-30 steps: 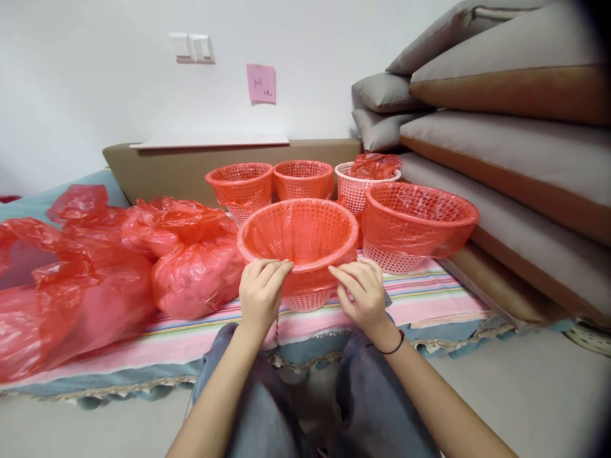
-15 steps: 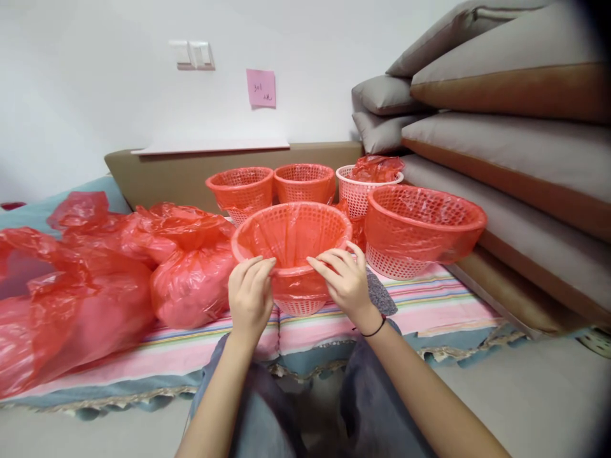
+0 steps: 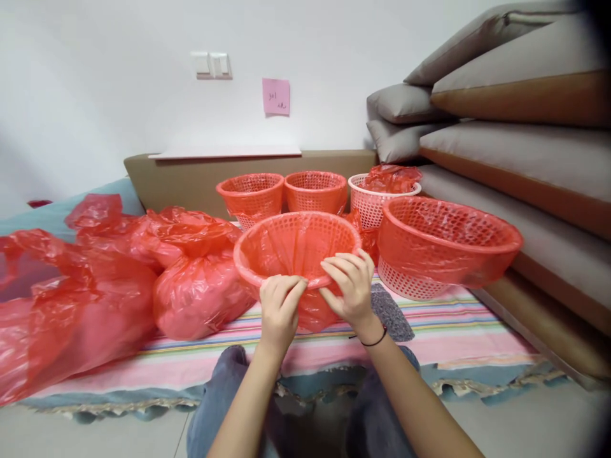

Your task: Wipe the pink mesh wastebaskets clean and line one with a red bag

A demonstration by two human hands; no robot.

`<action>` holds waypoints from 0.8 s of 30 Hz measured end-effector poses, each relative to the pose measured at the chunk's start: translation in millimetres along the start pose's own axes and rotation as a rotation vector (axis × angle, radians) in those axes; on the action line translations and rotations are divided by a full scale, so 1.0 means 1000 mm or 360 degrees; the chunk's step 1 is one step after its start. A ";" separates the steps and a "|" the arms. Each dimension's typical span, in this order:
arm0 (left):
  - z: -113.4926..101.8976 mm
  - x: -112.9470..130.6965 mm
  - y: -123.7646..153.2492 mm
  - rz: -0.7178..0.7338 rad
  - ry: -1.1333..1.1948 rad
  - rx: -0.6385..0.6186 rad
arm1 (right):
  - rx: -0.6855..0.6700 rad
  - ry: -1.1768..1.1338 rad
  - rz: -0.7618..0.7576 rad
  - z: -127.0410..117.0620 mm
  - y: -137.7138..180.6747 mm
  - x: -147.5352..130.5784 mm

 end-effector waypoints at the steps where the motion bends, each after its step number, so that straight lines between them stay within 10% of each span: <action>1: 0.001 0.002 0.002 0.0012 0.0005 0.0005 | 0.0019 0.0001 -0.0002 -0.002 0.004 0.004; 17: 0.000 0.004 0.014 0.0025 -0.0114 -0.0026 | 0.0061 -0.0102 0.0097 -0.008 0.022 0.009; 24: -0.017 -0.040 0.015 -0.0137 0.0022 -0.0018 | 0.0138 0.0047 0.0287 -0.007 0.034 0.031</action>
Point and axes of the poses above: each hand's wrist, its own y-axis away from the middle knuckle, its own z-axis out of the palm, x = y × z, the point moved 9 cm from there along -y, towards the middle knuckle
